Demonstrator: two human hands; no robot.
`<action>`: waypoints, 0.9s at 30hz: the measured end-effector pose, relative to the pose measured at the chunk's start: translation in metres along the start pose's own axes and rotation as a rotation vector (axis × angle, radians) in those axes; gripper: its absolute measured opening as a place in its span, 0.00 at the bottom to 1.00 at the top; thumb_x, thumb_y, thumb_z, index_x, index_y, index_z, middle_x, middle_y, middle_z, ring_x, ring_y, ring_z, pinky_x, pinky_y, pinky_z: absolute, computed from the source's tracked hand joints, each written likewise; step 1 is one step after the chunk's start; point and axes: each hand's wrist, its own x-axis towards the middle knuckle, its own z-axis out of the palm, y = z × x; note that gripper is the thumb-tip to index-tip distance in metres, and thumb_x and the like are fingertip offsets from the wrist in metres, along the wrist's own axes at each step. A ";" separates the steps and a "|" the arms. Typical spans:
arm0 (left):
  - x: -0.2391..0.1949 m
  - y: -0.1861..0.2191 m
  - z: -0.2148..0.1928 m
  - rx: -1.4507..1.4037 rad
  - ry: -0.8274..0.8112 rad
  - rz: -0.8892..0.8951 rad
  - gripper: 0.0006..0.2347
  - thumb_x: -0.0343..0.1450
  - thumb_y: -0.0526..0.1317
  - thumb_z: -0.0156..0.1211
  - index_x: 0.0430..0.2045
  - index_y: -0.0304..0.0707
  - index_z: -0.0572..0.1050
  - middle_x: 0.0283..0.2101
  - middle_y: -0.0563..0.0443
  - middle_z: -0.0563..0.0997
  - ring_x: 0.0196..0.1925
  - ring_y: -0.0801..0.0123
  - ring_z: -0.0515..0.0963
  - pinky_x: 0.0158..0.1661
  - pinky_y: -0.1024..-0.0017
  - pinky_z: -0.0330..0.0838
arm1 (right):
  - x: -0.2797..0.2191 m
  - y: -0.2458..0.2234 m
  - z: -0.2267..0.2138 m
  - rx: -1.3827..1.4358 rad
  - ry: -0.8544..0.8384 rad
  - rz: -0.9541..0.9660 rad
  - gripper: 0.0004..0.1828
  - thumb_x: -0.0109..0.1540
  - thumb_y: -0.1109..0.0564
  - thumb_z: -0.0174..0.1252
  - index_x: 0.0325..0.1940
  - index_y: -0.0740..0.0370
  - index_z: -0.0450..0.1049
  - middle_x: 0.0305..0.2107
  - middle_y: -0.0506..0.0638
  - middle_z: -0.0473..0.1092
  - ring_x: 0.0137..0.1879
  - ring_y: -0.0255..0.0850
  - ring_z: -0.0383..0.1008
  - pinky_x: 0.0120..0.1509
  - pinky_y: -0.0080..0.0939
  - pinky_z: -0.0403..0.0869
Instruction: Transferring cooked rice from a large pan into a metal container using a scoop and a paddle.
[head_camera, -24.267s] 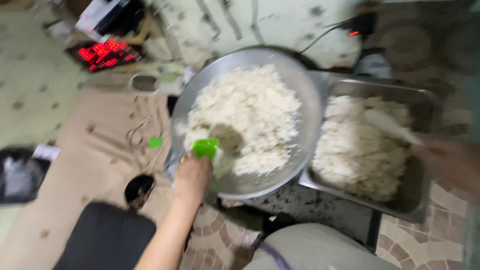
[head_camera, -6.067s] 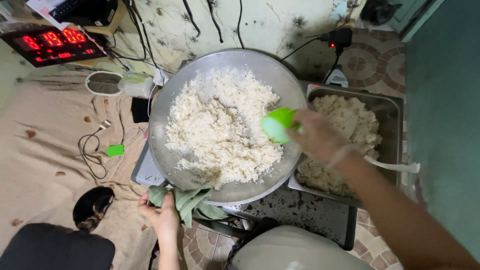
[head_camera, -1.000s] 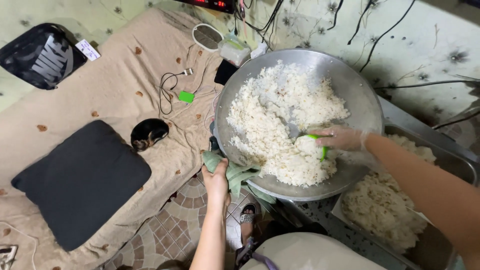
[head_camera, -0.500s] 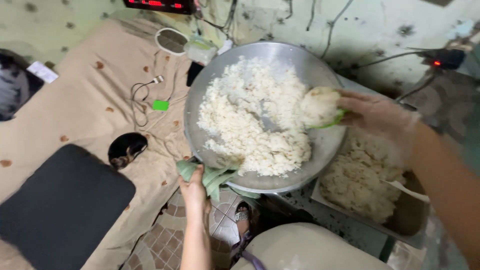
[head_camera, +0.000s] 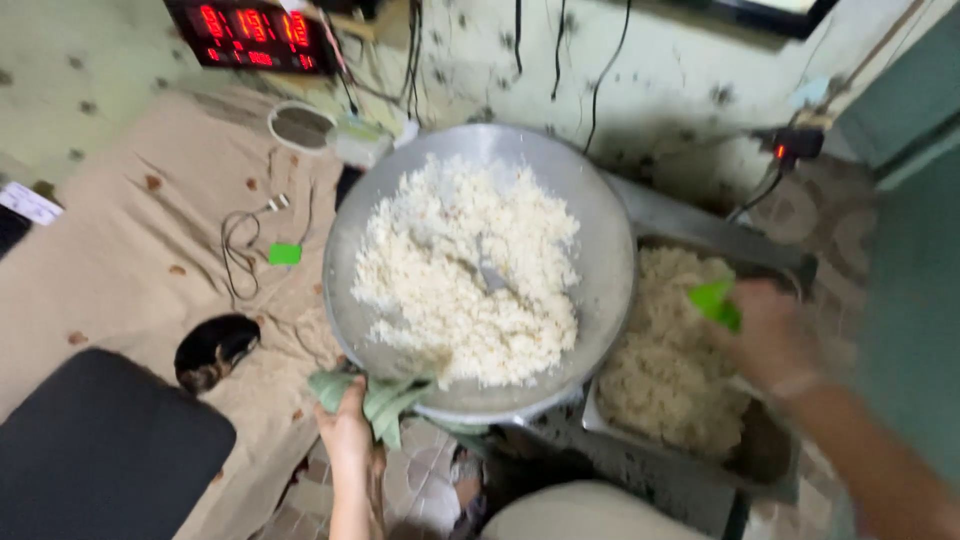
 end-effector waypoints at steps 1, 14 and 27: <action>-0.007 0.007 0.004 0.057 0.058 -0.069 0.31 0.68 0.37 0.59 0.69 0.44 0.55 0.59 0.42 0.76 0.52 0.51 0.79 0.47 0.53 0.74 | 0.003 0.005 0.006 -0.020 -0.037 -0.055 0.28 0.63 0.38 0.58 0.60 0.58 0.73 0.56 0.56 0.70 0.55 0.52 0.75 0.57 0.53 0.75; -0.028 0.027 0.012 0.372 0.173 -0.218 0.41 0.68 0.48 0.60 0.76 0.47 0.43 0.63 0.42 0.72 0.22 0.59 0.71 0.14 0.66 0.53 | 0.075 0.093 0.092 -0.447 0.029 -0.806 0.39 0.37 0.63 0.78 0.48 0.45 0.71 0.66 0.51 0.62 0.71 0.62 0.64 0.60 0.55 0.81; -0.023 0.017 0.005 0.374 0.138 -0.152 0.38 0.68 0.47 0.60 0.75 0.51 0.48 0.43 0.44 0.79 0.13 0.61 0.66 0.10 0.68 0.49 | 0.034 0.040 0.021 -0.499 0.103 -0.617 0.17 0.50 0.53 0.72 0.41 0.55 0.79 0.49 0.54 0.72 0.57 0.53 0.74 0.49 0.48 0.82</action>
